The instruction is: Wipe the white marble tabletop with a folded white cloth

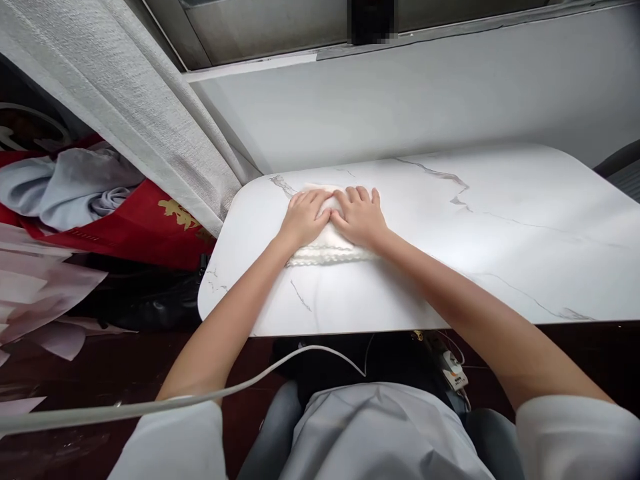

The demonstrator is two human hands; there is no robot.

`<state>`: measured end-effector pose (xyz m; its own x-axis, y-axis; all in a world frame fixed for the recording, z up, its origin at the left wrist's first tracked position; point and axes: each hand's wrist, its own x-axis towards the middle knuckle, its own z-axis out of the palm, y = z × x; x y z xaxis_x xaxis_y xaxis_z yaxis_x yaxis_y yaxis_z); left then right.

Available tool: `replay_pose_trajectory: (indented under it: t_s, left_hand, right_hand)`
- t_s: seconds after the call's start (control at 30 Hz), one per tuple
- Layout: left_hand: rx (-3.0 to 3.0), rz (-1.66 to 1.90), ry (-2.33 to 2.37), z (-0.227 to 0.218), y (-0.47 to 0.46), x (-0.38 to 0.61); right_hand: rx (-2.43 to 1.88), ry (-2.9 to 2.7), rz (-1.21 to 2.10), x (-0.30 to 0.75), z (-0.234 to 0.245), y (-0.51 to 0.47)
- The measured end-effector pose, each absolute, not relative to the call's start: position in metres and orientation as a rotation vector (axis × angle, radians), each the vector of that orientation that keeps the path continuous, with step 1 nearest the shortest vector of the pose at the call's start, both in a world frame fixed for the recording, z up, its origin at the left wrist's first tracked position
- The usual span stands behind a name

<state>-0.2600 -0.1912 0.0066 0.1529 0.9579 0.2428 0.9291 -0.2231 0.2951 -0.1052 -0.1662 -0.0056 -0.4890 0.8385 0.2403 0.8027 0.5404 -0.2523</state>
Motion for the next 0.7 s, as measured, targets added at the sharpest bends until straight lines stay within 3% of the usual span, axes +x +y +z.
replay_pose_trajectory:
  t_s: [0.7]
  left_hand:
    - [2.322, 0.622, 1.969, 0.002, -0.093, -0.305]
  right_hand:
    - [-1.433, -2.465, 0.196, -0.152, 0.0, -0.069]
